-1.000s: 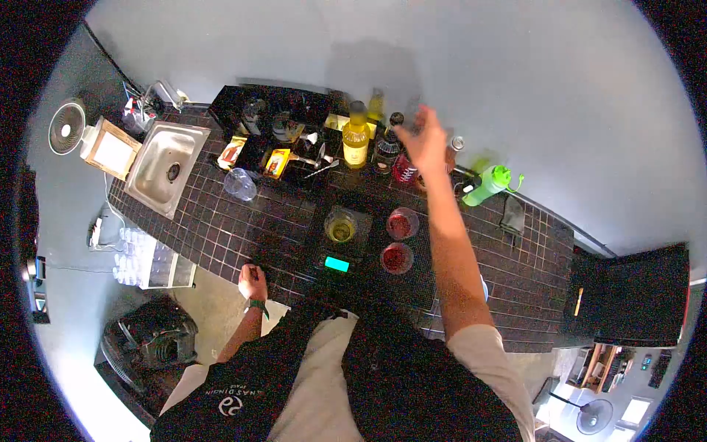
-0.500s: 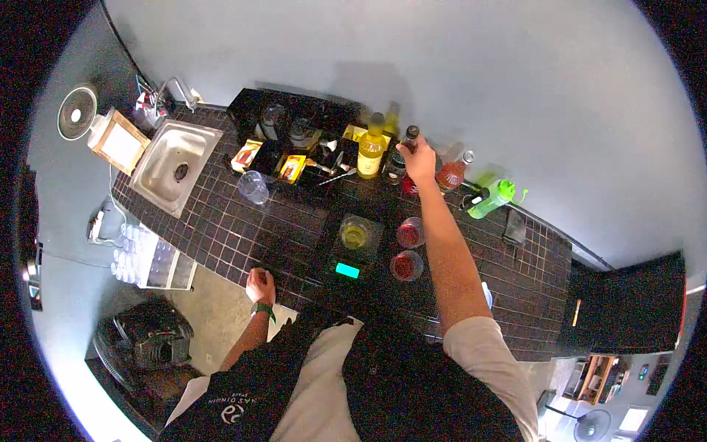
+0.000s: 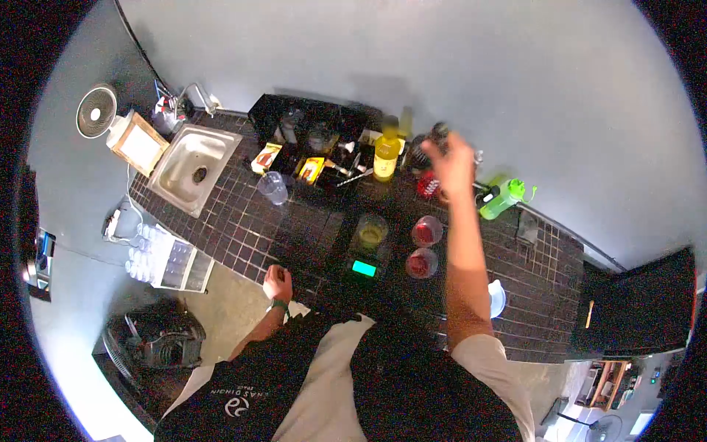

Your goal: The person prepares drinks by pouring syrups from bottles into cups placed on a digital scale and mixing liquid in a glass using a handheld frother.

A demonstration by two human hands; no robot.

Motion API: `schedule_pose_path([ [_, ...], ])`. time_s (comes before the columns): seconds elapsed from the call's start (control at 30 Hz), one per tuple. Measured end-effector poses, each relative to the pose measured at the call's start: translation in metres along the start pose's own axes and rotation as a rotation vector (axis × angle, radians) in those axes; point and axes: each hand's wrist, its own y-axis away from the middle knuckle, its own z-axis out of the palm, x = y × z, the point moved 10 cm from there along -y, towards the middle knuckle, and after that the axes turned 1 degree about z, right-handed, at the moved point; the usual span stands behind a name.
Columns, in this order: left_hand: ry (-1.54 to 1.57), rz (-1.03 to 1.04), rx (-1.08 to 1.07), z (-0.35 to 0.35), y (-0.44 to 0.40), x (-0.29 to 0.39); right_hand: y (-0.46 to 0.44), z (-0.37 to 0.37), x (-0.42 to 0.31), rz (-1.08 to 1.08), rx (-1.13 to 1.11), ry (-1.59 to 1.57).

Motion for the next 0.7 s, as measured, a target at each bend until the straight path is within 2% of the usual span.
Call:
schedule_pose_path([
  [0.03,-0.014,-0.007,-0.004,0.001,0.000,-0.002,0.006,-0.043,-0.044,-0.140,0.110,-0.134],
  [0.1,-0.015,0.003,0.003,0.003,0.002,-0.006,0.009,-0.108,-0.062,-0.096,0.237,-0.506],
  [0.13,0.001,0.022,0.020,0.004,0.001,-0.005,0.016,-0.142,-0.083,-0.181,0.347,-0.659],
  [0.17,0.004,-0.002,0.010,0.002,0.001,-0.001,0.023,-0.157,-0.104,-0.297,0.317,-0.834],
  [0.2,-0.015,-0.010,0.014,0.006,0.002,-0.006,0.033,-0.174,-0.114,-0.401,0.300,-0.853],
  [0.33,-0.030,-0.041,-0.040,0.014,-0.004,-0.009,0.110,-0.193,-0.122,-0.391,0.288,-0.950],
  [0.4,0.384,-0.241,-0.032,0.035,-0.012,-0.045,0.156,-0.191,-0.127,-0.319,0.235,-0.841],
  [0.43,0.551,-0.243,-0.115,0.041,-0.018,-0.036,0.177,-0.186,-0.122,-0.285,0.186,-0.823],
  [0.47,0.657,-0.086,-0.114,0.024,-0.025,0.018,0.200,-0.180,-0.116,-0.227,0.184,-0.818],
  [0.5,0.556,0.020,-0.258,0.016,-0.029,0.065,0.220,-0.172,-0.107,-0.186,0.122,-0.798],
  [0.57,0.392,0.098,-0.653,0.027,-0.017,0.142,0.260,-0.146,-0.083,-0.047,0.020,-0.902],
  [0.6,0.384,0.208,-0.765,0.042,-0.004,0.170,0.281,-0.131,-0.058,0.028,-0.022,-0.764],
  [0.67,0.266,0.414,-1.003,0.072,0.030,0.211,0.320,-0.106,-0.026,0.324,-0.038,-0.498],
  [0.7,0.154,0.510,-1.122,0.089,0.049,0.220,0.335,-0.094,-0.016,0.321,-0.049,-0.456],
])
